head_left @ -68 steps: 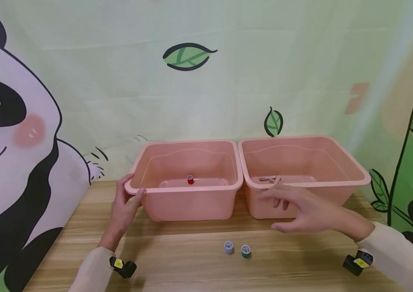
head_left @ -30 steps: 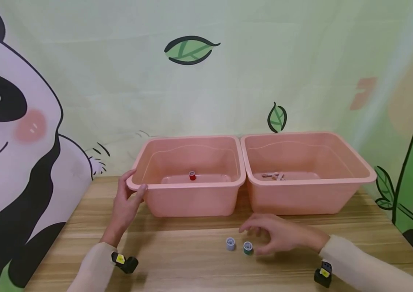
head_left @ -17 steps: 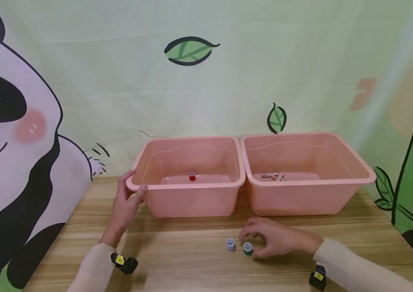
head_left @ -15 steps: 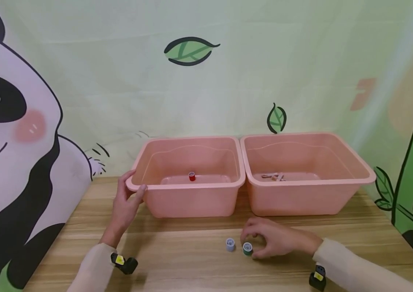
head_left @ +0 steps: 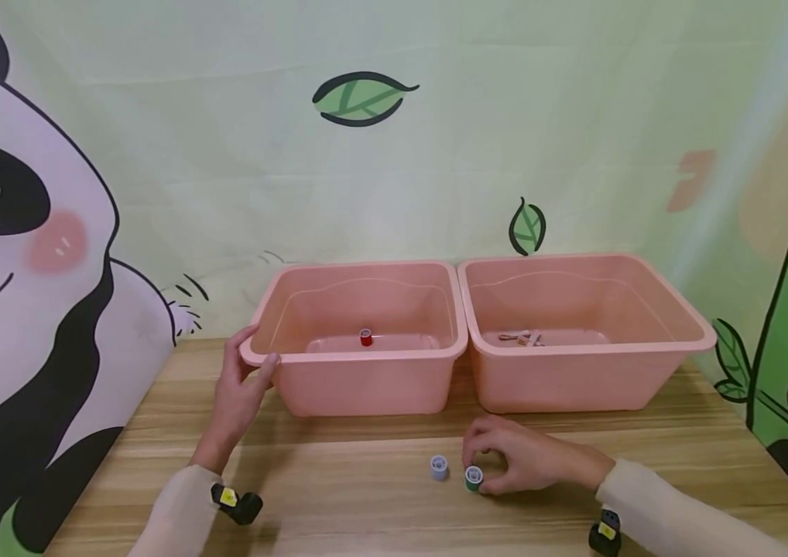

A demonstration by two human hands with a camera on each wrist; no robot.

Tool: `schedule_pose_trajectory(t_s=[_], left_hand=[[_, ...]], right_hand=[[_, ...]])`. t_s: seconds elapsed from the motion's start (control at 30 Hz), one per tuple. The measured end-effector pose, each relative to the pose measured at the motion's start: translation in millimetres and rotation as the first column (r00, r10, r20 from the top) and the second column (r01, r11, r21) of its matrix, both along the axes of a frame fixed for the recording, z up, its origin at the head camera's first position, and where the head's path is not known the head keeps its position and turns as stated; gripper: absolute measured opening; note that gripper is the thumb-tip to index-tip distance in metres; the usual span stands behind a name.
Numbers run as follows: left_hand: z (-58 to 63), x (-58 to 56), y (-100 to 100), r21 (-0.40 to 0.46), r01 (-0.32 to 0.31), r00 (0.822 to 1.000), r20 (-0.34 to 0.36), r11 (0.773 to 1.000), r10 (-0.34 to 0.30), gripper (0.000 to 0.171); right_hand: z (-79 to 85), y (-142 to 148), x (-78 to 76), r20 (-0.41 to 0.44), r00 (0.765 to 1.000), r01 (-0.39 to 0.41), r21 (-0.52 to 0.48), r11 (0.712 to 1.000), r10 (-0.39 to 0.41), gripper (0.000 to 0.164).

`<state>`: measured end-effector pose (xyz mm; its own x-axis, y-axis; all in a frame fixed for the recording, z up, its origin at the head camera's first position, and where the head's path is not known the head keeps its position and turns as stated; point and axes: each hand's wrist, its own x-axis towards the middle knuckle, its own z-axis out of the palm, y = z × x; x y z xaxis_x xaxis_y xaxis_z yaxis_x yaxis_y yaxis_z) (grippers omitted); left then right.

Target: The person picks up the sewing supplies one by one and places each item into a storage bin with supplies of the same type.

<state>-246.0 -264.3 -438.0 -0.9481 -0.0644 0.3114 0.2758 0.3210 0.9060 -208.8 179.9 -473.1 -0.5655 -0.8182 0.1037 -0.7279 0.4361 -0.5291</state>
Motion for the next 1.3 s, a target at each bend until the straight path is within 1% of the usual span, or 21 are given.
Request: schedule_pose_trajectory(t_s=[0.57, 0.8, 0.97, 1.13, 1.3], left_hand=[[-0.9, -0.3, 0, -0.003, 0.002, 1.000, -0.010, 1.000, -0.002, 0.067], [-0.8, 0.1, 0, -0.006, 0.001, 1.000, -0.004, 1.000, -0.001, 0.067], [0.3, -0.1, 1, -0.013, -0.004, 1.000, -0.004, 1.000, 0.004, 0.067], [1.2, 0.3, 1, -0.008, -0.002, 1.000, -0.004, 1.000, 0.002, 0.066], [0.8, 1.3, 1, -0.007, -0.003, 1.000, 0.010, 1.000, 0.003, 0.067]], right_hand=[[0.9, 0, 0.7, 0.010, 1.000, 0.009, -0.004, 1.000, -0.009, 0.024], [1.8, 0, 0.5, 0.047, 0.999, 0.009, -0.003, 1.000, -0.009, 0.023], [3.5, 1, 0.9, 0.053, 0.999, 0.005, -0.003, 1.000, -0.004, 0.022], [6.5, 1, 0.2, 0.071, 0.997, -0.003, -0.018, 1.000, 0.004, 0.022], [10.2, 3, -1.7, 0.085, 0.996, -0.017, -0.032, 0.999, 0.020, 0.023]])
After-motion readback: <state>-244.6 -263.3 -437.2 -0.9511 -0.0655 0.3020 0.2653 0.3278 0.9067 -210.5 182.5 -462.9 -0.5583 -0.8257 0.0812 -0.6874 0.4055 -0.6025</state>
